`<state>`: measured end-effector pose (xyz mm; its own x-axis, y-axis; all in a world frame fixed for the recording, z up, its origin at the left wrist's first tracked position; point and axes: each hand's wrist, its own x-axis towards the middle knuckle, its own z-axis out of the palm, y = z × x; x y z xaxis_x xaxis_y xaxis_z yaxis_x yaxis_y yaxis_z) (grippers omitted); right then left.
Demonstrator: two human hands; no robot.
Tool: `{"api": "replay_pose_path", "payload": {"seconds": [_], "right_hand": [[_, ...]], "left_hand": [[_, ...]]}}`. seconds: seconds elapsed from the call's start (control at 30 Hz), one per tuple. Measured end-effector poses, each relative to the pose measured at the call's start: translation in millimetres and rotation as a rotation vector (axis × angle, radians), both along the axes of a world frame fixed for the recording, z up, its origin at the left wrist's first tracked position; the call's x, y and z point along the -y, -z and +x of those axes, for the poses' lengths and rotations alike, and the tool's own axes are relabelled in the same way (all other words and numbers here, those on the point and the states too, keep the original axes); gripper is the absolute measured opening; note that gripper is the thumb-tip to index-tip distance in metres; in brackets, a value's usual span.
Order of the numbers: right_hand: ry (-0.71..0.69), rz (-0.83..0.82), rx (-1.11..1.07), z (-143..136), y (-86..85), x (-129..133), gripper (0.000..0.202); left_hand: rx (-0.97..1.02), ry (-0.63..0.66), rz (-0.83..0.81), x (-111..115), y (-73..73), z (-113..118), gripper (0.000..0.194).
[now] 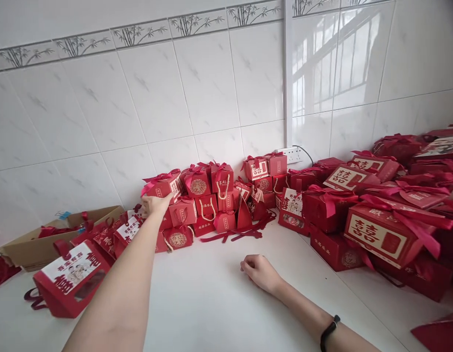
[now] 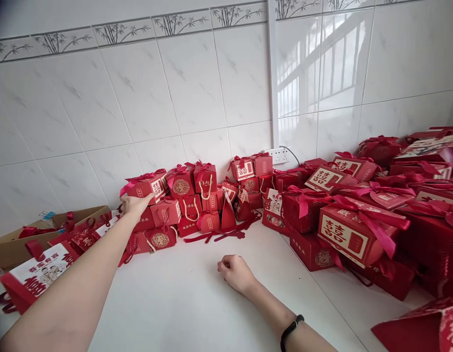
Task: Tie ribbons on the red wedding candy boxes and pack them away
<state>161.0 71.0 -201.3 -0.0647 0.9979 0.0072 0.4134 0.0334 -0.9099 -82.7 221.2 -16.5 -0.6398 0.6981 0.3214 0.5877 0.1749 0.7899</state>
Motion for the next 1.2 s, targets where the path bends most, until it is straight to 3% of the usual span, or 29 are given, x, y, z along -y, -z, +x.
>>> {"api": "replay_pose_path", "payload": {"seconds": [0.1, 0.27, 0.37, 0.5, 0.6, 0.7, 0.8, 0.87, 1.0, 1.1, 1.2], "right_hand": [[-0.005, 0.01, -0.002, 0, -1.2, -1, 0.019], [-0.004, 0.034, 0.009, 0, -1.7, 0, 0.018], [-0.009, 0.038, 0.014, 0, -1.1, 0, 0.019], [-0.013, 0.042, 0.02, 0, 0.0, 0, 0.02], [-0.013, 0.048, 0.023, 0, 0.8, -2, 0.021], [-0.014, 0.053, 0.011, -1, 0.7, -2, 0.024], [-0.024, 0.056, -0.008, -1, -0.3, 2, 0.028], [-0.036, 0.061, -0.065, -1, -1.3, 7, 0.032], [-0.124, 0.126, -0.49, -2, -3.6, 16, 0.052], [-0.098, 0.101, -0.771, 4, -5.3, 14, 0.051], [0.057, 0.041, -0.859, 20, -7.6, 4, 0.044]], "left_hand": [[-0.026, -0.012, -0.014, 2, -0.1, 2, 0.091], [-0.095, -0.028, -0.025, 3, 2.2, 10, 0.107], [-0.095, -0.037, -0.014, 1, 1.2, 12, 0.104], [-0.071, -0.064, 0.077, 3, -0.1, 15, 0.097], [-0.128, -0.019, 0.265, 16, 7.4, 24, 0.091], [-0.14, 0.135, 0.52, 46, 30.6, 45, 0.088], [-0.034, 0.184, 0.597, 88, 71.7, 70, 0.078], [-0.003, 0.237, 0.601, 116, 105.3, 85, 0.072], [-0.002, 0.567, 0.481, 150, 164.6, 110, 0.075], [0.003, 0.755, 0.422, 155, 186.9, 119, 0.076], [-0.011, 0.957, 0.335, 148, 190.2, 116, 0.056]]}}
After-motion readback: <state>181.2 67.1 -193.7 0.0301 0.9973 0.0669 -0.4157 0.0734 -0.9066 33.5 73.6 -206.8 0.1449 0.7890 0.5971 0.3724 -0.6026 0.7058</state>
